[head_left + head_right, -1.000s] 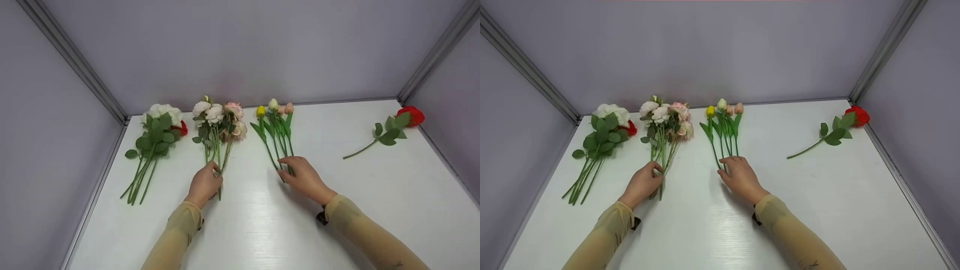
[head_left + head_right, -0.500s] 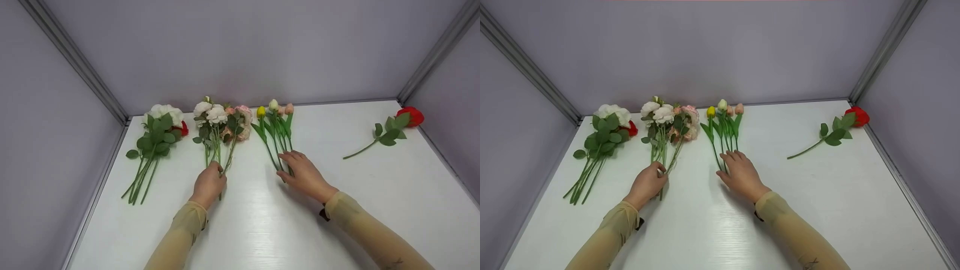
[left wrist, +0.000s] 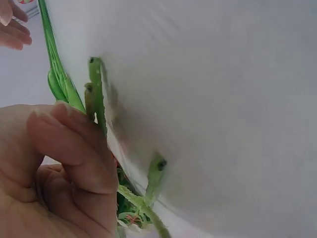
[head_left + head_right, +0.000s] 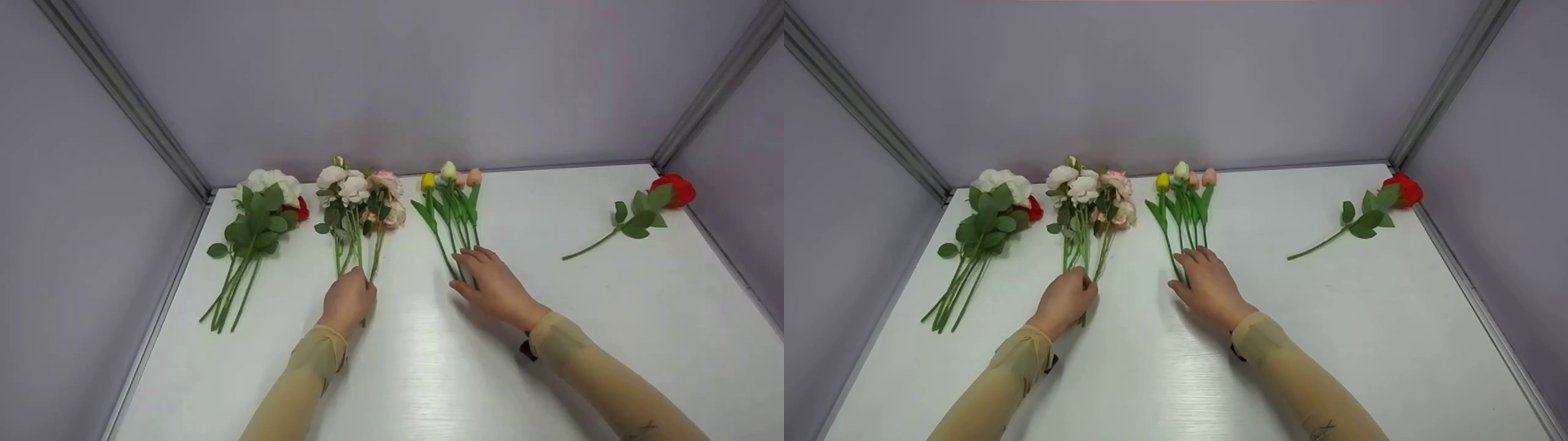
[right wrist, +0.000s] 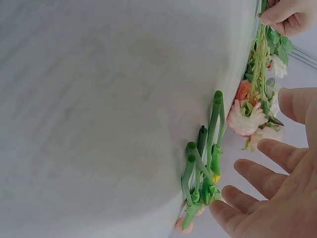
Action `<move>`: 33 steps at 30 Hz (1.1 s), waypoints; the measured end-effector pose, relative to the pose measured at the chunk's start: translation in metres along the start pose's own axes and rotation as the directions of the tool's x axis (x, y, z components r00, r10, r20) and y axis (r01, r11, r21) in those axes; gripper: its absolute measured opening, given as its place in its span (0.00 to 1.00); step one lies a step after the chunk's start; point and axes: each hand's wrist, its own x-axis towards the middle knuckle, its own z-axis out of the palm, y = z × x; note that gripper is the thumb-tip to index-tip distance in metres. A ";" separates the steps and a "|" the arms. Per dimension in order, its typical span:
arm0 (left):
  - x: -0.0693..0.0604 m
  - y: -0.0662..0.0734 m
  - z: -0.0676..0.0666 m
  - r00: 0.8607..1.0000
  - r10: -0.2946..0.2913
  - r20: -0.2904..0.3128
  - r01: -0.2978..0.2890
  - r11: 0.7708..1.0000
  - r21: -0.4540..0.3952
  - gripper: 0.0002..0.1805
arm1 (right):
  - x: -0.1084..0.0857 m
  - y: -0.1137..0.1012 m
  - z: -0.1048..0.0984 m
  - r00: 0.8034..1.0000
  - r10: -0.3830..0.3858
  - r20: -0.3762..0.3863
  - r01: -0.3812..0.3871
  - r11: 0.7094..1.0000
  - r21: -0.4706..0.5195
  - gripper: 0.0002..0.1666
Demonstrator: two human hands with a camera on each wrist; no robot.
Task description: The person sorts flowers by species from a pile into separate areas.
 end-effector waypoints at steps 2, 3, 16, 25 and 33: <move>0.001 0.001 0.001 1.000 0.002 -0.009 -0.002 1.000 0.012 0.06 | 0.000 0.000 -0.001 1.000 0.002 0.004 -0.002 1.000 -0.005 0.36; 0.001 0.001 0.002 1.000 0.004 -0.014 -0.004 1.000 0.018 0.05 | 0.000 0.001 -0.001 1.000 0.001 0.005 -0.001 1.000 -0.006 0.36; 0.001 0.002 0.001 1.000 0.003 -0.004 -0.003 1.000 0.029 0.10 | -0.001 0.002 -0.002 1.000 0.018 0.009 -0.018 1.000 0.020 0.36; 0.008 0.012 -0.007 0.998 0.047 0.031 -0.049 0.996 0.079 0.05 | -0.003 0.004 -0.003 1.000 0.023 0.012 -0.024 0.998 0.054 0.35; 0.011 0.019 -0.007 0.992 -0.038 0.121 0.050 0.994 -0.094 0.10 | -0.004 0.008 -0.002 1.000 0.025 0.007 -0.025 0.999 0.039 0.33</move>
